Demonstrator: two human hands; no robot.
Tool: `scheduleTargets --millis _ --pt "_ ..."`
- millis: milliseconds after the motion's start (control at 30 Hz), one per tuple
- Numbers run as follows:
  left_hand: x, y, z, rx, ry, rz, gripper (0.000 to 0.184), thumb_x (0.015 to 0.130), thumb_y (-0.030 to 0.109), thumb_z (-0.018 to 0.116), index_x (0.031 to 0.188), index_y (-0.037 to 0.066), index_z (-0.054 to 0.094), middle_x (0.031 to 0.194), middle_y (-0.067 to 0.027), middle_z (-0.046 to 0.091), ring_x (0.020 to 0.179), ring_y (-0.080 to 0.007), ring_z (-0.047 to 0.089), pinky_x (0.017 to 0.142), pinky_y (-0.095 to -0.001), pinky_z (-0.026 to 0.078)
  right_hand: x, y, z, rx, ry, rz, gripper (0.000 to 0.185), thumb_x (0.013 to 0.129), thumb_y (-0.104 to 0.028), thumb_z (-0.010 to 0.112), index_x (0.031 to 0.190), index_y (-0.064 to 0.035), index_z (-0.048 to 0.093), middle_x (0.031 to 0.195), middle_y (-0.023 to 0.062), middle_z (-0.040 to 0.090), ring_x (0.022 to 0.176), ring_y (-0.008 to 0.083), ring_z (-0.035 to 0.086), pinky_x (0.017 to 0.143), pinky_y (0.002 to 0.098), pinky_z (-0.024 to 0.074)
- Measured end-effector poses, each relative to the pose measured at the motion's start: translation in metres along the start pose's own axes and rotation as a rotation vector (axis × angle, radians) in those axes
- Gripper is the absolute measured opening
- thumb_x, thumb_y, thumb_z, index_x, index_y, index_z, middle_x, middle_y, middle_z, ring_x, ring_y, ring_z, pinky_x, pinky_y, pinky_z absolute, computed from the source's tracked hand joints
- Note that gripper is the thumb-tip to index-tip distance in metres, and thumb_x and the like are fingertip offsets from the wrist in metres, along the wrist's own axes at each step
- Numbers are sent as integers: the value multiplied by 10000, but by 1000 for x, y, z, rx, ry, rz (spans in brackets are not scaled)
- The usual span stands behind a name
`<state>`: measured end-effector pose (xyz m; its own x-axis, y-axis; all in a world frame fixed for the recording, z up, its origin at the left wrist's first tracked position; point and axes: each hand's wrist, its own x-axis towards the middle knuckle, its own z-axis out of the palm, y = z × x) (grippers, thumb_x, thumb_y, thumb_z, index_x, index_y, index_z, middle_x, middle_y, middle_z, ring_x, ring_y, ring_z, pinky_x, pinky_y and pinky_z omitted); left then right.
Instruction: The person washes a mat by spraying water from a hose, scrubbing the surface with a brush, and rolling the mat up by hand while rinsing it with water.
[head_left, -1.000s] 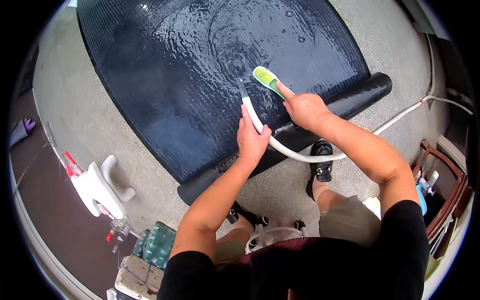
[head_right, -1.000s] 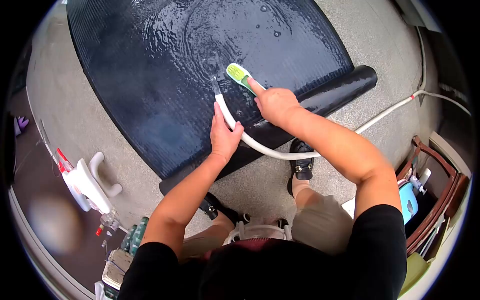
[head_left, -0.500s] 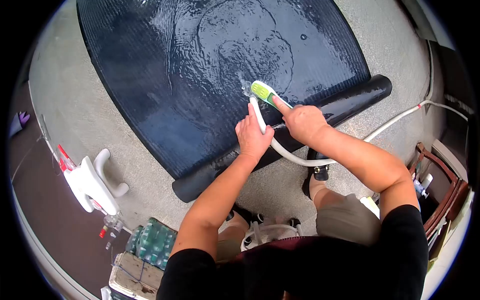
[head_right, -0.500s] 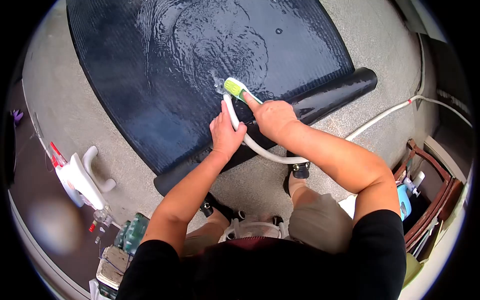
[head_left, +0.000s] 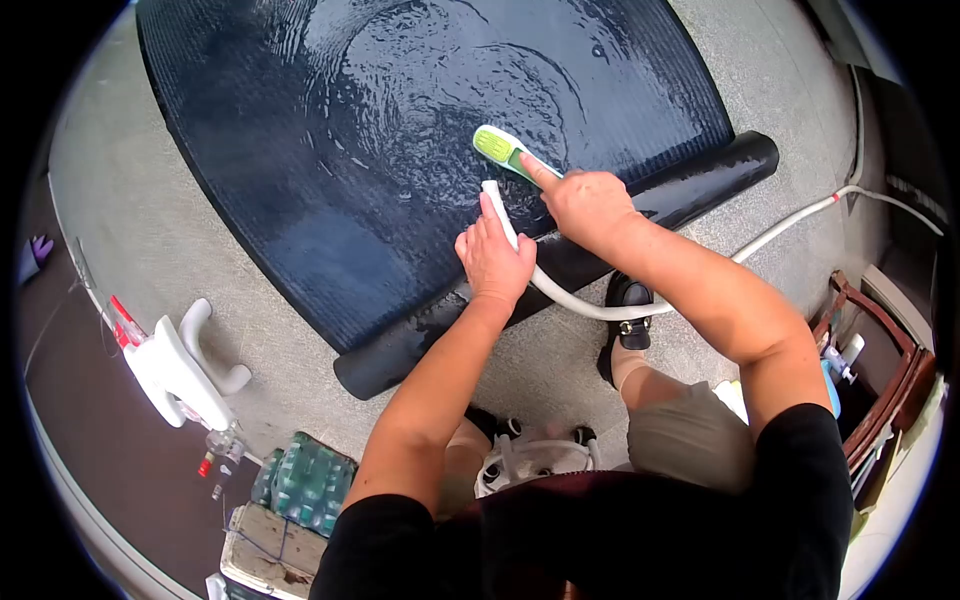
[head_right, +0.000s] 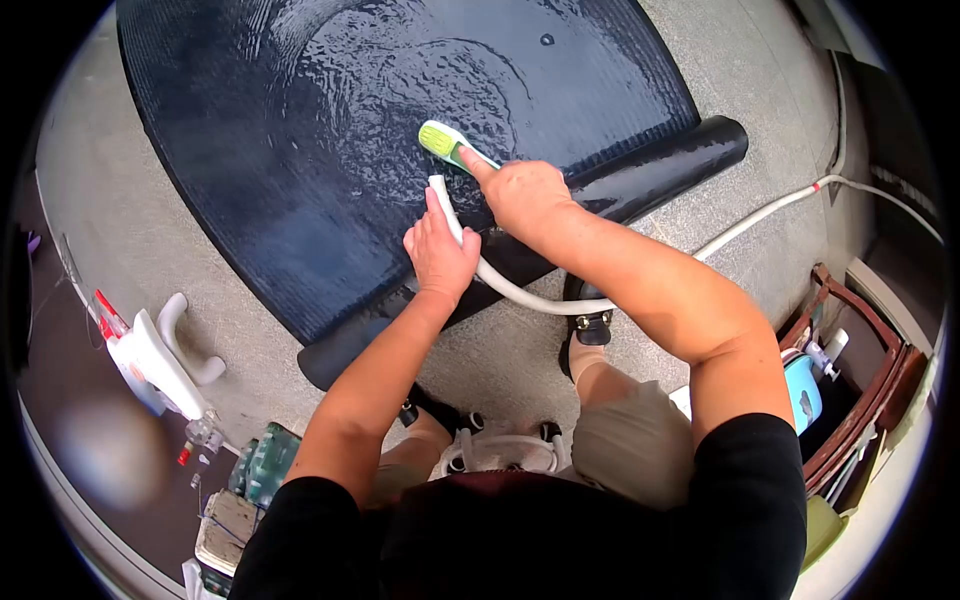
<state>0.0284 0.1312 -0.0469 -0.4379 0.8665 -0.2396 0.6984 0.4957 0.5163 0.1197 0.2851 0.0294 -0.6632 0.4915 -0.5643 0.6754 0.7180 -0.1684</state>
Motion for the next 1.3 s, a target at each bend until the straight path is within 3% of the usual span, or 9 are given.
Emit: scheduleTargets --millis 167,300,500,567,700,900,1033,1200,1300 --pt "3 0 -3 3 -49 0 861 740 263 651 1448 -70 290 994 -153 587 982 -320 548 971 -460 343 16 21 -5 81 197 96 584 953 -239 520 1499 -180 321 803 162 684 738 319 682 662 438 542" --pt "8 2 -4 -4 -55 58 860 735 267 658 1442 -71 303 981 -150 590 982 -314 550 969 -462 343 -68 10 -4 98 -206 48 623 953 -236 512 1502 -54 279 746 183 678 703 336 681 682 448 540" --pt "24 22 -1 74 -73 189 831 745 269 640 1435 -65 320 991 -155 609 978 -314 563 958 -458 365 8 40 5 151 176 158 565 973 -273 492 1496 -168 306 770 155 689 702 352 674 666 463 534" --pt "31 31 -2 45 -119 169 824 751 261 635 1436 -68 317 996 -161 614 972 -318 569 926 -454 391 -1 38 2 122 178 151 583 966 -272 501 1500 -155 299 771 160 688 700 335 679 658 451 536" --pt "39 38 -2 41 -211 68 813 764 253 629 1438 -71 310 1006 -169 610 971 -326 573 902 -455 409 -58 23 2 -14 -156 151 658 946 -247 528 1533 -155 246 772 153 688 702 302 690 650 407 547" --pt "41 33 16 55 -68 130 805 777 244 634 1436 -77 300 976 -171 583 940 -327 560 857 -462 394 23 36 4 44 223 107 577 951 -229 516 1490 -154 324 785 146 687 707 320 682 634 440 541" --pt "67 47 0 32 -37 68 749 829 247 566 1440 -82 284 989 -180 601 942 -339 577 857 -468 414 -23 39 2 126 45 125 608 949 -231 520 1507 -159 291 762 177 673 702 340 675 644 461 532" --pt "96 30 -10 41 -153 138 576 955 384 505 1385 4 459 1046 -122 635 1005 -293 580 894 -443 410 -76 48 15 89 -51 195 620 954 -265 522 1514 -161 276 763 193 665 692 362 662 668 472 529" --pt "85 -17 -13 64 186 258 516 947 332 523 1398 85 477 1272 -134 555 1201 -312 496 1030 -467 351 -28 59 20 114 83 239 552 977 -306 477 1498 -213 319 873 203 656 761 365 666 712 466 534"
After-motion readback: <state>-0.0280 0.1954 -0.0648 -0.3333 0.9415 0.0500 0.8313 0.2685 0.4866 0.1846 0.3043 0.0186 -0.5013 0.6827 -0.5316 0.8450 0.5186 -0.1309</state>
